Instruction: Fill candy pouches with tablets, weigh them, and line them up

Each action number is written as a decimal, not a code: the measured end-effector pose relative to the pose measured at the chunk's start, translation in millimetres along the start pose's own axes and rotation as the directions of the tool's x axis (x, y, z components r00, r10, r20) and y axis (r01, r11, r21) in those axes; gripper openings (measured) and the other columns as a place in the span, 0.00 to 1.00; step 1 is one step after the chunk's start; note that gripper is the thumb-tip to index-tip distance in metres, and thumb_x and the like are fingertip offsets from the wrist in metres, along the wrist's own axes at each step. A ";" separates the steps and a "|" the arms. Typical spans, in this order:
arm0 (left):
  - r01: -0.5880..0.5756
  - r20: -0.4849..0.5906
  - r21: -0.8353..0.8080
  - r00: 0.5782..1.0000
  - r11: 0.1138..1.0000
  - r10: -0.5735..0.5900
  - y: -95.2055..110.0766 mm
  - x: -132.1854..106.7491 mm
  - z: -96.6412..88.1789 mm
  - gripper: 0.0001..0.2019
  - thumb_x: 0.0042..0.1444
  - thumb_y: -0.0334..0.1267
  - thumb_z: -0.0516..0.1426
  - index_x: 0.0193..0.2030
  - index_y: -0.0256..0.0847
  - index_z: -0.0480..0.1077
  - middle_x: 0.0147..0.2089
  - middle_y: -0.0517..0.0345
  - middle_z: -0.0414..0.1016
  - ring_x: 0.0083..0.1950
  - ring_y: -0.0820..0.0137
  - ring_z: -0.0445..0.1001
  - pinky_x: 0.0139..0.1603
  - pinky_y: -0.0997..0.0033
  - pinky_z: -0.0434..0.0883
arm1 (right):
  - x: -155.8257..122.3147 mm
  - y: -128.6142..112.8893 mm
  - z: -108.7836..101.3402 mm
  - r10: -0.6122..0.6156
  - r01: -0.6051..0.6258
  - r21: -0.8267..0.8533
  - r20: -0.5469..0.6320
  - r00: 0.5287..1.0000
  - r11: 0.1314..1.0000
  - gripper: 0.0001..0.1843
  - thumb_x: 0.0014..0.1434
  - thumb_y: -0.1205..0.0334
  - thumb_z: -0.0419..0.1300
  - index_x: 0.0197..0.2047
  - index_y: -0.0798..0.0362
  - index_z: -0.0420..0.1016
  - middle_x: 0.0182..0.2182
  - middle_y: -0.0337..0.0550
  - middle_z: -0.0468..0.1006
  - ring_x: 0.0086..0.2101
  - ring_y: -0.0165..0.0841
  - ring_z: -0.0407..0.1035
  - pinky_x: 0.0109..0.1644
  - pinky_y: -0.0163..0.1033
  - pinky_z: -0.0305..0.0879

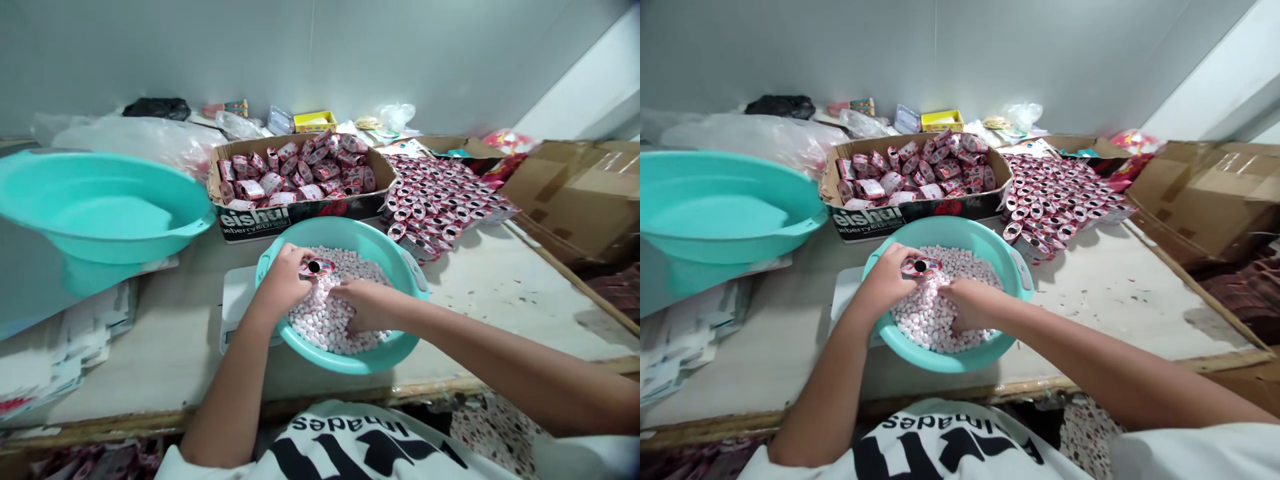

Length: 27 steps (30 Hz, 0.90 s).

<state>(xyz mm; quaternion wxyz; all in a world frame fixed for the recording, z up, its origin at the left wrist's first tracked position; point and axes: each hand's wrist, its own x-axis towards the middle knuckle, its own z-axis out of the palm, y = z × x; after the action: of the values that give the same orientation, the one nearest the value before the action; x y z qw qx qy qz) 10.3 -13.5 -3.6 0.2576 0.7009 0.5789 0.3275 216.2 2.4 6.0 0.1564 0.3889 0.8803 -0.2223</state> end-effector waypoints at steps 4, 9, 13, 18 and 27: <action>0.029 0.038 0.135 0.999 0.990 -0.034 -3.1 0.4 3.7 0.17 0.46 0.25 0.58 0.44 0.43 0.69 0.45 0.54 0.70 0.47 0.63 0.73 0.49 0.65 0.71 | 3.2 4.3 0.6 0.013 -0.018 0.111 0.042 0.999 0.994 0.20 0.42 0.60 0.69 0.40 0.54 0.76 0.30 0.43 0.78 0.30 0.36 0.69 0.28 0.35 0.52; -0.012 0.183 0.142 0.983 0.990 -0.015 0.1 -0.5 2.5 0.20 0.45 0.24 0.55 0.45 0.47 0.67 0.45 0.57 0.76 0.46 0.62 0.75 0.44 0.66 0.68 | 14.2 10.4 1.2 0.021 -0.035 0.217 0.063 0.998 0.976 0.18 0.43 0.63 0.67 0.40 0.54 0.76 0.27 0.37 0.76 0.28 0.32 0.67 0.26 0.33 0.53; -0.030 0.211 0.164 0.978 0.986 -0.005 4.2 -1.8 0.7 0.20 0.44 0.24 0.56 0.44 0.48 0.67 0.44 0.57 0.78 0.46 0.60 0.76 0.41 0.67 0.67 | 15.6 10.7 -9.9 0.014 -0.029 0.259 0.059 0.998 0.966 0.15 0.44 0.61 0.67 0.38 0.54 0.78 0.24 0.35 0.74 0.27 0.31 0.66 0.26 0.33 0.53; -0.063 0.228 0.200 0.973 0.978 0.016 6.5 -4.3 -0.4 0.22 0.43 0.22 0.55 0.44 0.48 0.67 0.44 0.56 0.78 0.47 0.60 0.76 0.39 0.67 0.66 | 10.0 12.1 -51.0 -0.038 0.056 0.256 -0.076 0.996 0.965 0.16 0.47 0.61 0.66 0.42 0.51 0.81 0.28 0.35 0.76 0.28 0.30 0.67 0.30 0.33 0.56; -0.109 0.191 0.258 0.980 0.960 0.060 5.1 -6.1 0.3 0.17 0.50 0.28 0.57 0.47 0.46 0.67 0.47 0.52 0.78 0.47 0.56 0.77 0.38 0.65 0.66 | 23.5 -18.3 -82.6 -0.076 0.084 0.053 -0.129 0.989 0.995 0.15 0.48 0.62 0.68 0.41 0.56 0.81 0.28 0.35 0.76 0.27 0.26 0.62 0.30 0.32 0.53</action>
<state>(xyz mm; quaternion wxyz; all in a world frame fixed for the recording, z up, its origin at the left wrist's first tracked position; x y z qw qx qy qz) 13.1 -20.4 -1.0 0.1977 0.7803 0.5614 0.1921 178.7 48.2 70.7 0.0794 0.3710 0.8964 -0.2289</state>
